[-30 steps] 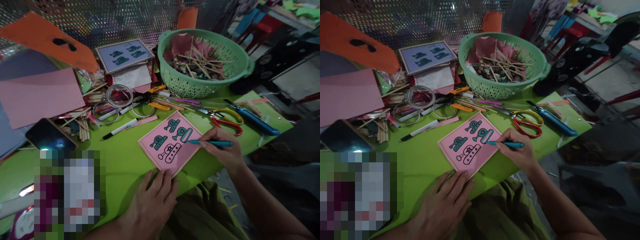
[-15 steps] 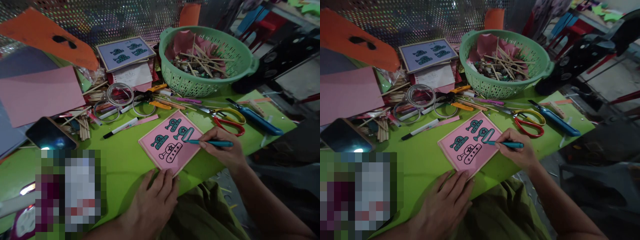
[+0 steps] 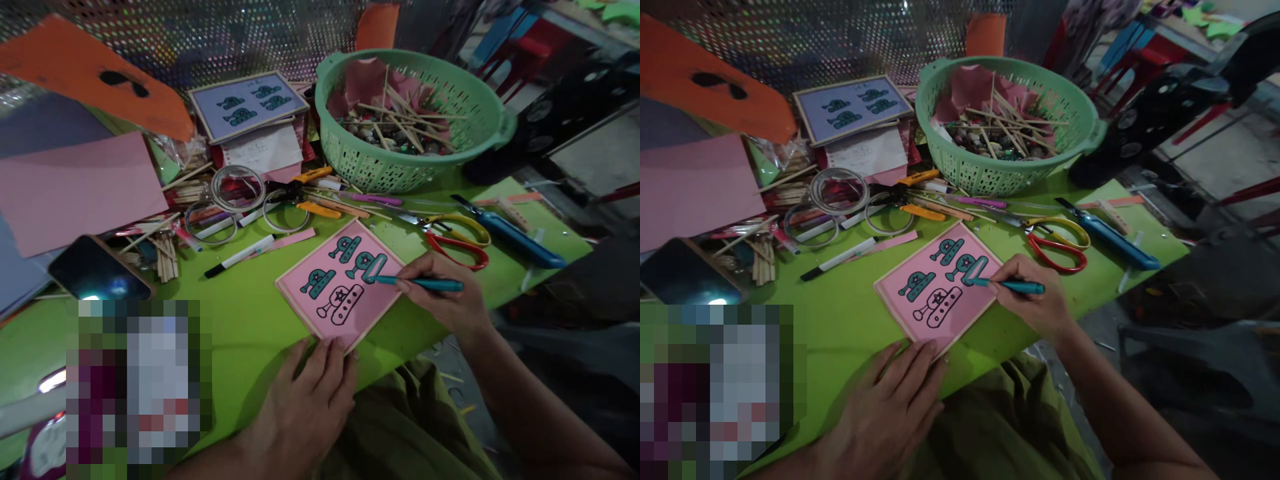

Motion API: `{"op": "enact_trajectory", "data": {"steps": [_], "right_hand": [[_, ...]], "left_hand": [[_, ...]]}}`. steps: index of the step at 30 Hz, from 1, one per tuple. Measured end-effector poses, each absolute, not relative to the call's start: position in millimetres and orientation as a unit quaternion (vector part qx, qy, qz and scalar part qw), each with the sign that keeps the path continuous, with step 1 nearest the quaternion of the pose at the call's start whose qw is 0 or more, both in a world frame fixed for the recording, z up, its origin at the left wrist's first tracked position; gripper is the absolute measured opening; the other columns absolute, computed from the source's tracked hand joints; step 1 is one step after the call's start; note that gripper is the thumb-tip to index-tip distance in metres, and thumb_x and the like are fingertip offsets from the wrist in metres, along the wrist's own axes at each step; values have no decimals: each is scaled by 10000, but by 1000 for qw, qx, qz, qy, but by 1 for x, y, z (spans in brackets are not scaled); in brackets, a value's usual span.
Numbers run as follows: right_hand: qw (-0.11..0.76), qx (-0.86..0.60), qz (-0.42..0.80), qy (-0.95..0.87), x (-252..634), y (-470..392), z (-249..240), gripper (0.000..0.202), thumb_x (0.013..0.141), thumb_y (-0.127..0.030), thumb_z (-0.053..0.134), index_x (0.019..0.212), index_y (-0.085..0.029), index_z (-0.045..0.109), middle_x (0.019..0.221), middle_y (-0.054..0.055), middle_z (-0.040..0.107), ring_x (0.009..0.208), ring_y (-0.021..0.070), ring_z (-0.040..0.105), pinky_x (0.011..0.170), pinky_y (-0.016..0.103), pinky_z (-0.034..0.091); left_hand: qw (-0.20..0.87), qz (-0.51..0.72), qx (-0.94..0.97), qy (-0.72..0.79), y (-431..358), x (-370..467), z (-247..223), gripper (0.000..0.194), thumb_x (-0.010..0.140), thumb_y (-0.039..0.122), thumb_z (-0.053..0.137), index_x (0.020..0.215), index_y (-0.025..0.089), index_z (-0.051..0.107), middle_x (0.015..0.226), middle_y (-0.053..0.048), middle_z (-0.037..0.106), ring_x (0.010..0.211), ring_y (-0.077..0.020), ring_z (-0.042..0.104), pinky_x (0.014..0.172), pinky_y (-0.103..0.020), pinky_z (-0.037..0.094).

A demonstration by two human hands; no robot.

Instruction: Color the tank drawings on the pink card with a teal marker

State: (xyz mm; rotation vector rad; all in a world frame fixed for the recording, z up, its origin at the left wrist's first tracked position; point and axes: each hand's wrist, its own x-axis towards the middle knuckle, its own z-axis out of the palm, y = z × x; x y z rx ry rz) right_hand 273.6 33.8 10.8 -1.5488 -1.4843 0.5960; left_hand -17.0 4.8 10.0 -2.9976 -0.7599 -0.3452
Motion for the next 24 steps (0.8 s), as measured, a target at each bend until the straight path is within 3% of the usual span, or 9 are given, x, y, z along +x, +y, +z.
{"op": "enact_trajectory", "data": {"steps": [13,24], "right_hand": [[470,-642,229,-561,268,35,14,124,787,-198,766,749,-256,664,567,-28,654,431,133,534,401,258,390],[488,-667,174,-536,269,38,13,121,775,-220,770,718,-251,668,600,-15,652,497,146,534,462,275,395]], "left_hand": [[15,-119,-961,-248,6,-17,12,365,1044,442,535,1290,231,703,1324,-2,738,1268,-199,521,1092,-403,354],[18,-116,-962,-248,8,-18,12,373,1054,455,515,1291,245,712,1328,7,739,1275,-192,522,1098,-395,349]]}}
